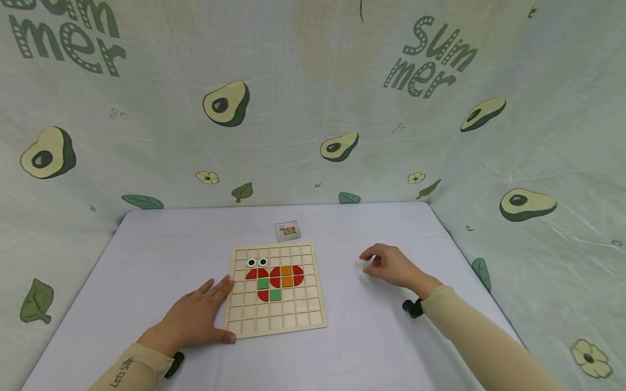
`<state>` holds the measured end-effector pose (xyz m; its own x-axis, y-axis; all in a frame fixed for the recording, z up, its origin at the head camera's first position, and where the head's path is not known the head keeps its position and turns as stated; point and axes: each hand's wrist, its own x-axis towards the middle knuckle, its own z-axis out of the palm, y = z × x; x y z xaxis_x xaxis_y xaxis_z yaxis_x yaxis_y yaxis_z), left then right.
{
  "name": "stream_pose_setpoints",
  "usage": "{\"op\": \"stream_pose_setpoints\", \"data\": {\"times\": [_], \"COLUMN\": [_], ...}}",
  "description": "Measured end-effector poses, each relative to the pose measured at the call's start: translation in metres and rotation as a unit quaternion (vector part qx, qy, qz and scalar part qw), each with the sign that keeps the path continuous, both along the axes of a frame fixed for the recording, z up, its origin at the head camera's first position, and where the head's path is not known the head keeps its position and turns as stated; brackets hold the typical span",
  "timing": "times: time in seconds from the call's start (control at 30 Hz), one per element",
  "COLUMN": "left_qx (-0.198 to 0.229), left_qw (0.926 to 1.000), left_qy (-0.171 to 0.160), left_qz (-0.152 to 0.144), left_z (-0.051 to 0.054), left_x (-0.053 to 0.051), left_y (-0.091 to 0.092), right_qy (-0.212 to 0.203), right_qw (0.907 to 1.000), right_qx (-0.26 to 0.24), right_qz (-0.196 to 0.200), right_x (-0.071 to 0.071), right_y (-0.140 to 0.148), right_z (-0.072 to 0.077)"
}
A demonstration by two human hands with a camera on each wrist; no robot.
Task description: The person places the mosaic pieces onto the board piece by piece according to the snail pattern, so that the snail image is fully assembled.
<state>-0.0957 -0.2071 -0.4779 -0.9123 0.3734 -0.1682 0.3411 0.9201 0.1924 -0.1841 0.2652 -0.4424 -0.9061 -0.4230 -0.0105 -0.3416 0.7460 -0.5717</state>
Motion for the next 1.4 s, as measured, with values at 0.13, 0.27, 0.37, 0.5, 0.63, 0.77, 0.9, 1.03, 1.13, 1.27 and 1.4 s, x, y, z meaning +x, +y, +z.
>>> {"op": "stream_pose_setpoints", "data": {"times": [0.13, 0.27, 0.37, 0.5, 0.63, 0.77, 0.9, 1.03, 1.13, 1.27, 1.4], "left_qx": [0.002, 0.003, 0.006, 0.008, 0.005, 0.005, 0.004, 0.005, 0.007, 0.009, 0.009], "left_qw": [1.0000, 1.0000, 1.0000, 0.9999, 0.9999, 0.9999, 1.0000, 1.0000, 1.0000, 0.9999, 0.9999], "left_qy": [0.001, -0.004, -0.007, -0.006, -0.002, -0.003, -0.003, 0.000, 0.000, -0.002, -0.001], "left_qz": [0.001, 0.000, -0.003, -0.007, -0.010, -0.010, -0.008, -0.007, -0.006, -0.005, -0.005], "left_z": [0.002, 0.005, 0.006, 0.005, 0.005, 0.006, 0.006, 0.005, 0.006, 0.007, 0.008], "left_x": [0.000, 0.000, 0.001, 0.001, 0.001, 0.001, 0.001, 0.001, 0.002, 0.002, 0.002], "left_y": [0.001, 0.002, 0.002, 0.002, 0.002, 0.003, 0.003, 0.003, 0.002, 0.003, 0.003], "right_qy": [0.008, 0.019, 0.016, 0.015, 0.012, 0.008, 0.015, 0.016, 0.009, 0.002, 0.002], "right_qw": [0.9992, 0.9974, 0.9958, 0.9943, 0.9934, 0.9935, 0.9939, 0.9939, 0.9930, 0.9916, 0.9921], "right_qx": [0.009, 0.013, 0.012, 0.011, 0.016, 0.020, 0.017, 0.014, 0.018, 0.026, 0.025], "right_qz": [-0.039, -0.069, -0.089, -0.105, -0.113, -0.111, -0.108, -0.108, -0.117, -0.127, -0.123], "right_x": [-0.001, 0.000, 0.000, -0.001, -0.002, -0.003, -0.003, -0.002, -0.003, -0.005, -0.005], "right_y": [0.027, 0.046, 0.054, 0.060, 0.063, 0.065, 0.066, 0.065, 0.063, 0.062, 0.062], "right_z": [-0.003, -0.010, -0.017, -0.025, -0.031, -0.037, -0.041, -0.041, -0.041, -0.042, -0.043]}}
